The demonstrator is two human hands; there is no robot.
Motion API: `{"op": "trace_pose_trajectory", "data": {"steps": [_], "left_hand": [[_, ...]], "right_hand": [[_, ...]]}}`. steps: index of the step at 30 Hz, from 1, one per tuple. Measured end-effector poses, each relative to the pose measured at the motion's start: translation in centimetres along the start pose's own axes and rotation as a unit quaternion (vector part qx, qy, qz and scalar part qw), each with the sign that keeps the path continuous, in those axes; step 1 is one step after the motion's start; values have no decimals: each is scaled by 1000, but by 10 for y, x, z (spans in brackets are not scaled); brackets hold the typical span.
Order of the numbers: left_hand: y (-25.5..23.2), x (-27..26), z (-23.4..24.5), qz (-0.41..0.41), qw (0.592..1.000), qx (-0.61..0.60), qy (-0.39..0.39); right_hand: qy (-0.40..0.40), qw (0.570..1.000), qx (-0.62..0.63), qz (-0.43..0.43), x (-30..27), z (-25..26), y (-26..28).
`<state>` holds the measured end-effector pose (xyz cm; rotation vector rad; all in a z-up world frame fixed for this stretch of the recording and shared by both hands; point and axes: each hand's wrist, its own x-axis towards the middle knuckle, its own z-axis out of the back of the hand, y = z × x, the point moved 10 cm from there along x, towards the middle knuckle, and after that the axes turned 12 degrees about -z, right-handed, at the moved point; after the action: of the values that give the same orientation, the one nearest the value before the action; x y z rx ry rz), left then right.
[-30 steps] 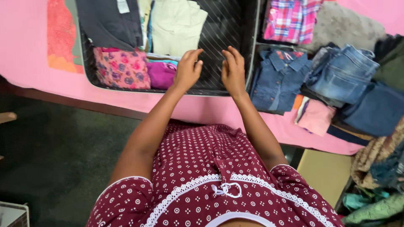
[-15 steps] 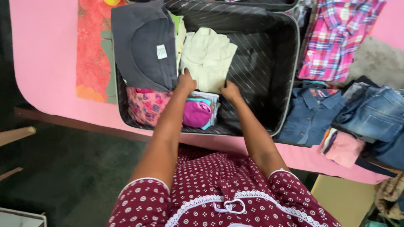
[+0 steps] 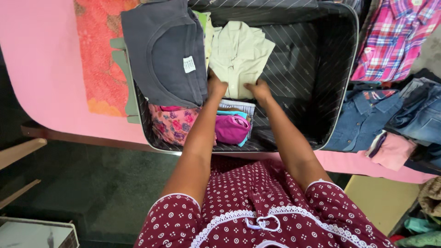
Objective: The person unpacks a suitcase by removing folded clothes one by one and placing them on the bed. The person handles various shirts and pants, stacking them neatly on the bed surface next to the suitcase.
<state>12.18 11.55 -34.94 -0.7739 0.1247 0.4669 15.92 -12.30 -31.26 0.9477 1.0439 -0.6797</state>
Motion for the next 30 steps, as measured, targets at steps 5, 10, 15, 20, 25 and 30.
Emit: {"op": "trace_pose_trajectory", "data": {"steps": [5, 10, 15, 20, 25, 30], "left_hand": [[-13, -11, -19, 162, 915, -356, 96], [-89, -12, 8, 194, 713, -671, 56], [-141, -34, 50, 196, 665, -718, 60], [-150, -68, 53, 214, 676, -702, 64], [-184, -109, 69, 154, 671, -721, 83], [-270, -168, 92, 103, 683, -710, 139]], "right_hand": [[110, 971, 209, -36, -22, -13, 32], [169, 933, 315, -45, -64, 8, 65], [218, 917, 333, 15, -127, 31, 79], [256, 904, 337, 53, -172, 38, 59], [266, 899, 344, 58, -208, 58, 21], [288, 889, 338, 109, -262, 115, -10]]}}
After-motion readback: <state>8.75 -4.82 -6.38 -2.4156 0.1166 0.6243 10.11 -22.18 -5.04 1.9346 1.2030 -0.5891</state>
